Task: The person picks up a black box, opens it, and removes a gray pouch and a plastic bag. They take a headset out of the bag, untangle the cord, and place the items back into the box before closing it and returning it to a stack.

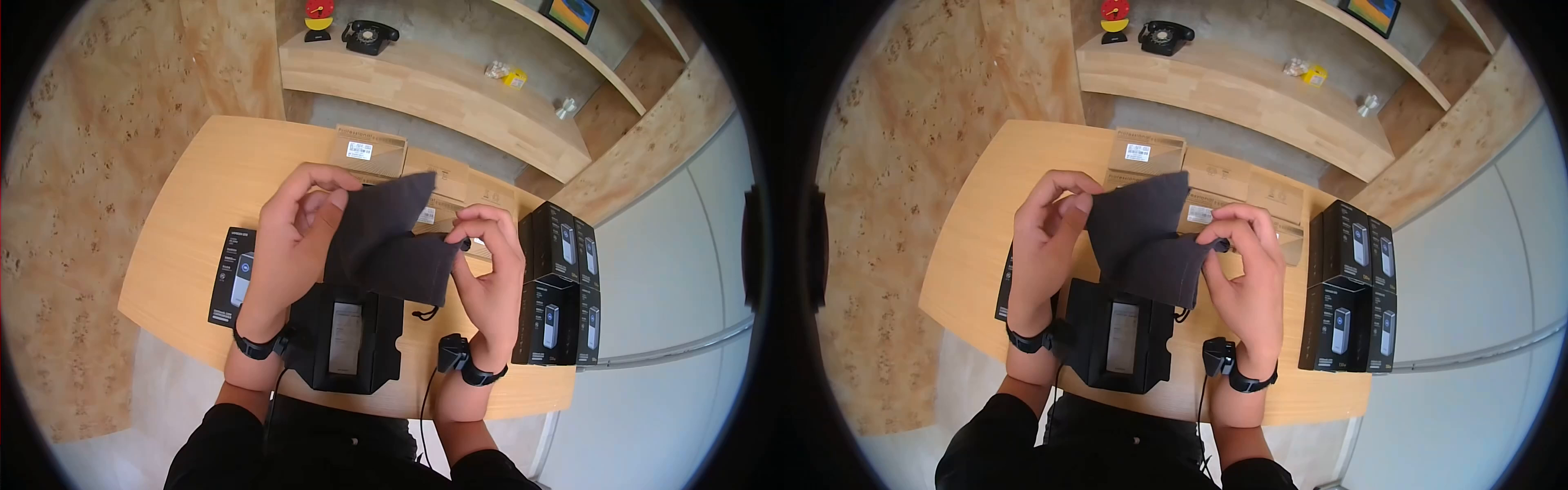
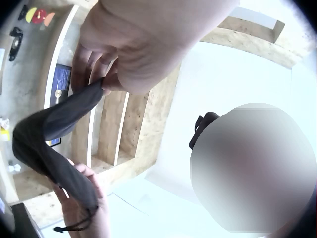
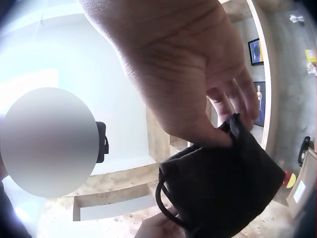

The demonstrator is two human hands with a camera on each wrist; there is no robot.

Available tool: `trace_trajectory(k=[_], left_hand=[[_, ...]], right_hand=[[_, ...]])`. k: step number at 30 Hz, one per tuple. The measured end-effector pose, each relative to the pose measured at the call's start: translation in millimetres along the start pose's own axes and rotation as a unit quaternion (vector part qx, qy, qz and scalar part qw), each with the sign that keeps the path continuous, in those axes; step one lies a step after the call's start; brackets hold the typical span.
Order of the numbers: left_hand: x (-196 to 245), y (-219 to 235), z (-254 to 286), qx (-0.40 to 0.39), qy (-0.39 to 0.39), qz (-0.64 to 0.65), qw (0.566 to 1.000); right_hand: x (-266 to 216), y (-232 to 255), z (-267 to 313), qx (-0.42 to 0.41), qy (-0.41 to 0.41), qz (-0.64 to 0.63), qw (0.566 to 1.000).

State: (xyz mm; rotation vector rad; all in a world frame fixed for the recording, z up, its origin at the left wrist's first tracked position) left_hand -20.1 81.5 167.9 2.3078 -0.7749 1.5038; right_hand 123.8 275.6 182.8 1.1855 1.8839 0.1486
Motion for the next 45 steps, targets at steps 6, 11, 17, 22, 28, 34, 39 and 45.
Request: trace_trajectory(k=[6,11,17,22,28,34,39,45], left_hand=[[-30.2,1.0,-10.6,0.02,0.055,0.046,0.997],[-57.8,-14.2,-14.5,-0.125,0.172,-0.007,0.977],[-51.4,-3.4,-16.0,-0.125,0.153,0.048,0.979],[-30.9,4.7,-16.5,-0.109,0.114,0.097,0.983],[-12.3,-4.7,-8.8,-0.012,-0.094,-0.253,0.963],[8.5,-44.3,14.8,-0.165,0.011,-0.106,0.981],[-0.7,-57.1,23.1,-0.224,0.066,-0.117,0.965],[2.5,-57.4,23.7,-0.228,0.026,-0.094,0.969]], right_hand=[[8.1,6.4,4.2,0.011,-0.005,-0.077,0.997],[3.4,8.5,7.7,0.045,0.01,-0.142,0.989],[10.3,23.1,12.3,0.102,0.044,-0.183,0.977],[13.8,32.7,11.7,0.135,0.037,-0.166,0.976],[4.9,23.1,11.2,0.112,0.04,-0.141,0.983],[-11.0,-0.9,11.4,0.015,-0.012,-0.137,0.99],[-20.1,-6.6,13.3,-0.001,-0.002,-0.09,0.996],[-29.2,-6.8,12.7,-0.005,0.024,-0.075,0.997]])
Point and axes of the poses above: each hand's wrist, its own z-axis away from the middle knuckle, its own y-axis out of the back of the hand, x = y × z, the point moved 5 cm from there along -z, towards the middle knuckle
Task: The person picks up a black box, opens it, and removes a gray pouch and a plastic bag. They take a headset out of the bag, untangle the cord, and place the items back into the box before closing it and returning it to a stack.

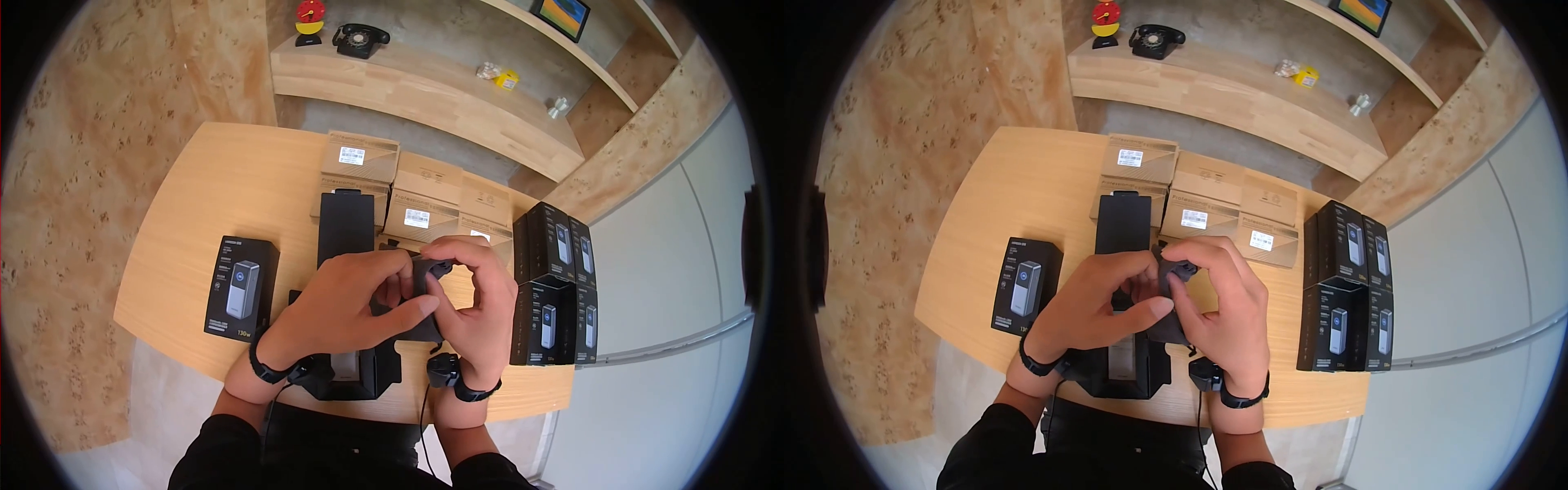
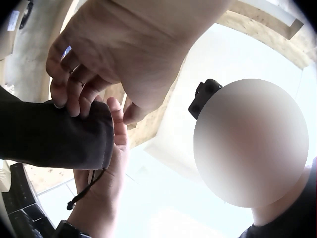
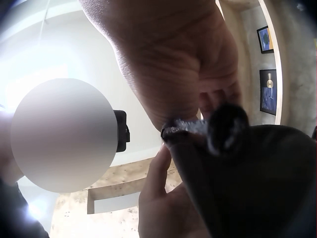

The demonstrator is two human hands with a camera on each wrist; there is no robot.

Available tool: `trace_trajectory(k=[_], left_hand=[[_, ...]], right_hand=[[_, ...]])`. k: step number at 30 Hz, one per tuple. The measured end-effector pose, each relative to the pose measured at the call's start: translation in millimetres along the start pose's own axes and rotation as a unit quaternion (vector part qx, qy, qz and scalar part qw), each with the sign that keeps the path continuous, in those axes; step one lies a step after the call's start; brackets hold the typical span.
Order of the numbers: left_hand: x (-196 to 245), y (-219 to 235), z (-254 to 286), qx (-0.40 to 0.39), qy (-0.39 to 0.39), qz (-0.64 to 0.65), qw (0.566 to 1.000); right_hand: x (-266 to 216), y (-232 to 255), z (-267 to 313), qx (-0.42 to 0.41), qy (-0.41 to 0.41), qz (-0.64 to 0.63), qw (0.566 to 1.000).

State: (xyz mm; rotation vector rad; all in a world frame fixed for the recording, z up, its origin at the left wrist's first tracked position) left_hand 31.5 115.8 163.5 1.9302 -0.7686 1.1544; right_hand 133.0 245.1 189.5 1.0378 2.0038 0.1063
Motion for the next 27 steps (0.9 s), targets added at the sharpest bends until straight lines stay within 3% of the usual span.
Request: trace_trajectory(k=[8,12,15,18,21,27], left_hand=[[-5.6,11.2,2.5,0.004,0.039,-0.029,0.999],[-3.0,13.6,0.2,0.056,0.052,-0.033,0.997],[-3.3,12.1,0.7,0.059,0.039,-0.028,0.997],[-0.8,11.0,2.0,0.055,0.03,-0.022,0.998],[-0.2,14.7,2.9,0.077,0.039,-0.027,0.996],[0.7,30.6,8.3,0.108,0.051,-0.087,0.989]], right_hand=[[2.0,-0.3,-3.9,0.032,0.005,0.024,0.999],[-10.3,5.9,-5.1,0.07,0.043,0.08,0.993],[2.8,2.4,6.1,0.0,-0.042,-0.038,0.998],[6.4,-10.3,7.7,-0.082,-0.103,-0.055,0.99],[9.0,-10.9,9.1,-0.101,-0.14,-0.084,0.981],[9.4,1.7,9.1,-0.087,-0.069,0.046,0.993]])
Point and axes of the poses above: each hand's wrist, its own z-axis away from the middle knuckle, its own y-axis out of the back of the hand, x = y × z, the point moved 5 cm from there along -z, towards the middle knuckle
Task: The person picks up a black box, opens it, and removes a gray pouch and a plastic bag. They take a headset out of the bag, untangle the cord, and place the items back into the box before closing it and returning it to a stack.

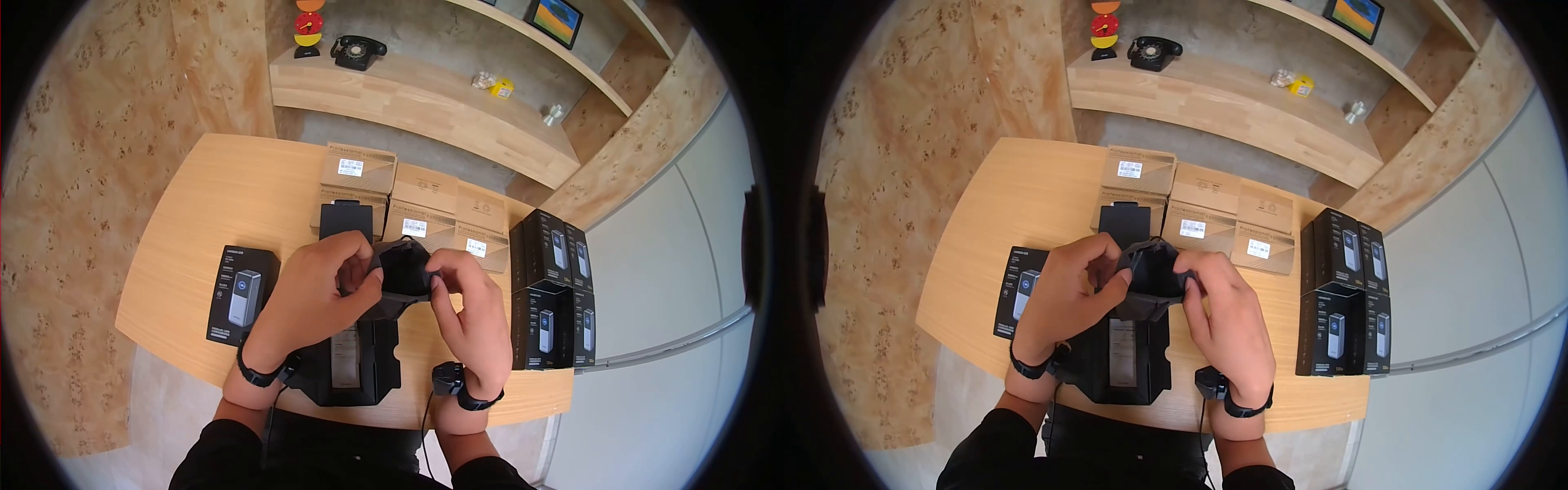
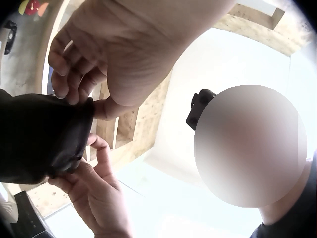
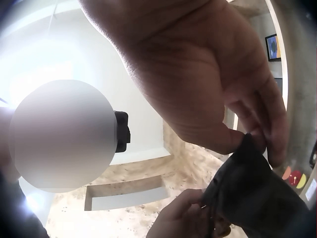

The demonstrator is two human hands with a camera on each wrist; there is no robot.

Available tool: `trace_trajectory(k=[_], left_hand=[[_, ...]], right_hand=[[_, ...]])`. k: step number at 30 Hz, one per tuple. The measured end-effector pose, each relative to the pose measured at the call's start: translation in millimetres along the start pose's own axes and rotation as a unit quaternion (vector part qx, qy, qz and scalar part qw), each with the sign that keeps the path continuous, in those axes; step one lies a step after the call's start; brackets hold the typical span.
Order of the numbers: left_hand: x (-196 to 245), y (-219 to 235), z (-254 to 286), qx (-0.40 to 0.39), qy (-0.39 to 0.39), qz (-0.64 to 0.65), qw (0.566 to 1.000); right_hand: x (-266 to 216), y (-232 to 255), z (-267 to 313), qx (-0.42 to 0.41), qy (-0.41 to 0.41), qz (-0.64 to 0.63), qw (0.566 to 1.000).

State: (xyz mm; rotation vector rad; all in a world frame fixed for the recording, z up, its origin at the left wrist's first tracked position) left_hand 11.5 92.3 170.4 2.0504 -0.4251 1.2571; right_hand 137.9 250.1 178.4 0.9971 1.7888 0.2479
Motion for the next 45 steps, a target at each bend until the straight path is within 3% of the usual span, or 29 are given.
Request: trace_trajectory(k=[3,6,8,14,21,27,30,33,36,37,40,41,43,45], left_hand=[[2.6,-3.3,0.4,-0.01,-0.006,0.006,1.0],[4.4,-12.3,3.1,-0.033,-0.025,0.018,0.999],[6.5,-17.5,5.0,-0.069,-0.026,0.021,0.997],[13.8,-35.1,10.6,-0.139,-0.138,-0.034,0.98],[22.8,-38.6,17.6,-0.174,-0.157,-0.053,0.971],[19.8,-37.3,16.6,-0.167,-0.166,-0.043,0.971],[23.7,-24.0,9.4,-0.181,-0.143,-0.013,0.973],[11.2,2.6,-1.1,-0.058,-0.099,0.02,0.993],[-3.7,16.4,-12.5,0.041,-0.096,-0.03,0.994],[-12.1,16.7,-14.1,0.038,-0.089,-0.026,0.995],[-52.6,9.4,-22.9,0.079,0.033,0.041,0.996],[-56.7,4.3,-26.0,0.02,0.055,0.147,0.987],[-58.7,-5.0,-29.6,-0.099,0.097,0.349,0.927],[-51.5,-4.4,-29.1,-0.098,0.091,0.359,0.924]], right_hand=[[-3.2,-1.8,4.7,-0.068,-0.003,0.058,0.996],[-7.2,-7.4,2.9,-0.073,-0.061,0.067,0.993],[-2.6,-12.7,3.2,-0.081,-0.045,0.078,0.993],[17.0,-25.4,7.9,-0.156,-0.043,0.097,0.982],[11.7,-28.5,4.5,-0.198,-0.145,0.152,0.957],[15.8,-27.4,2.8,-0.16,-0.153,0.081,0.972],[16.8,-20.4,-2.1,-0.117,-0.112,0.016,0.987],[15.8,-5.2,-4.5,-0.02,-0.113,-0.13,0.985],[13.3,10.7,-1.4,0.048,-0.068,-0.164,0.983],[15.3,14.8,1.6,0.064,-0.045,-0.162,0.984],[29.3,19.3,8.4,0.136,-0.018,-0.221,0.965],[27.5,21.0,8.6,0.125,-0.008,-0.215,0.969],[29.7,22.5,11.6,0.138,0.041,-0.165,0.976],[28.0,22.6,11.1,0.138,0.073,-0.136,0.978]])
Point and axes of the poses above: each hand's wrist, its own z-axis away from the middle knuckle, its own y-axis out of the back of the hand, x = y × z, the point moved 5 cm from there along -z, towards the middle knuckle
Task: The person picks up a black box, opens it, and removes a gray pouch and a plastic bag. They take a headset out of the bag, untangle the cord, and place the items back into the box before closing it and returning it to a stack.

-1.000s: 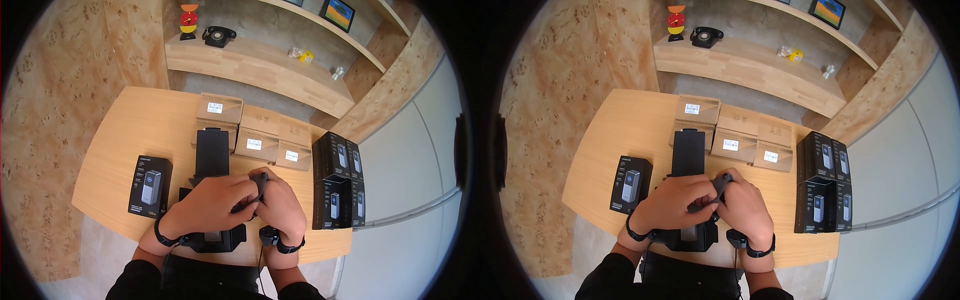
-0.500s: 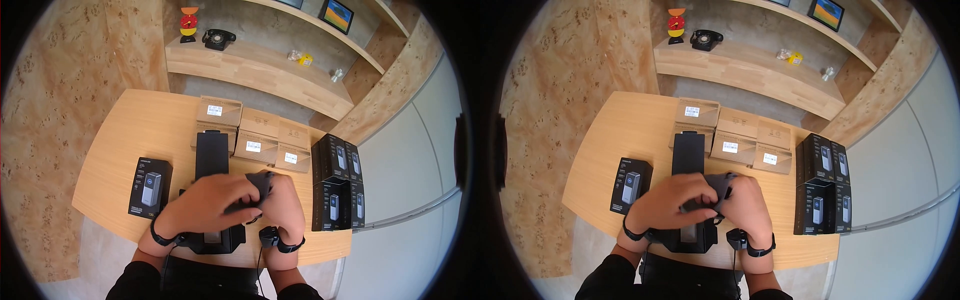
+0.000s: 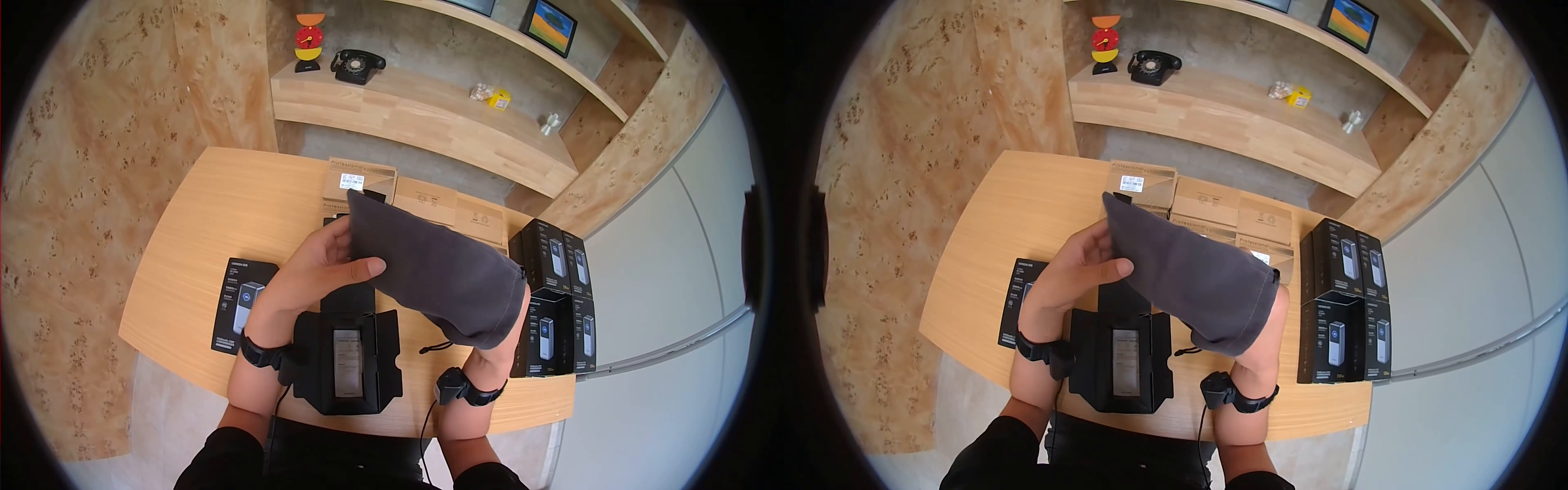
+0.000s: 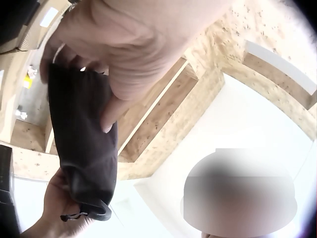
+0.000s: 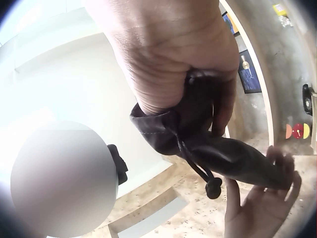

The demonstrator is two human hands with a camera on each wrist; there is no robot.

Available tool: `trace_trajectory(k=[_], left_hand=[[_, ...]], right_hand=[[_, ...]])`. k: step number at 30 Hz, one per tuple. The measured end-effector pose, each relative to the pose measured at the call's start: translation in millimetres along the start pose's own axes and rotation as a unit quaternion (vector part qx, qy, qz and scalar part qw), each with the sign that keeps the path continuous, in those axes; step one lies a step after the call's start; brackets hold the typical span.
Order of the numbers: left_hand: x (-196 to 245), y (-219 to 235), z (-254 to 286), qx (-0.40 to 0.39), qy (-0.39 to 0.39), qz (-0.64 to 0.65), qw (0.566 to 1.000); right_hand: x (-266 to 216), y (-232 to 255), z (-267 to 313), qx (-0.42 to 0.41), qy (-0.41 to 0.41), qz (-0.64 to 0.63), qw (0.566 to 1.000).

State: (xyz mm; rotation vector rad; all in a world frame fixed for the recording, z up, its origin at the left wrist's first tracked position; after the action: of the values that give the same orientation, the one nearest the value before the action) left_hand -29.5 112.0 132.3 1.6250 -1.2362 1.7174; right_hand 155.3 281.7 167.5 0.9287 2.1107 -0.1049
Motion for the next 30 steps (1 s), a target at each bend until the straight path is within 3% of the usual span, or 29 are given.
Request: trace_trajectory(k=[2,5,8,11,22,30], left_hand=[[2.5,-0.9,1.0,0.014,-0.016,-0.013,1.0],[4.3,-0.5,4.0,0.047,-0.059,-0.052,0.996],[8.7,-2.7,7.3,0.056,-0.096,-0.063,0.992],[11.2,-3.8,10.0,0.067,-0.105,-0.071,0.99],[16.6,-7.4,15.2,0.078,-0.119,-0.067,0.988],[16.8,-15.7,19.7,0.1,-0.103,-0.172,0.975]], right_hand=[[-7.0,-3.4,-9.7,-0.013,0.016,0.006,1.0],[-16.1,-13.9,-20.6,-0.07,-0.033,0.042,0.996],[-8.3,-21.0,-17.8,-0.061,-0.162,-0.047,0.984],[-4.0,-24.3,-19.2,-0.044,-0.134,0.037,0.989],[-9.7,-25.4,-18.7,-0.064,-0.09,0.03,0.993],[-3.8,-33.0,-18.2,-0.074,-0.08,0.038,0.993]])
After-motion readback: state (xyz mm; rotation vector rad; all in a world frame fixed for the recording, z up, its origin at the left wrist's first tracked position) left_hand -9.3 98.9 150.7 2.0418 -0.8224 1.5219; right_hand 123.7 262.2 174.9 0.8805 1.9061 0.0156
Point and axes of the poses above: each hand's wrist, its own z-axis away from the middle knuckle, its own y-axis out of the back of the hand, x = y × z, the point moved 5 cm from there along -z, towards the middle knuckle
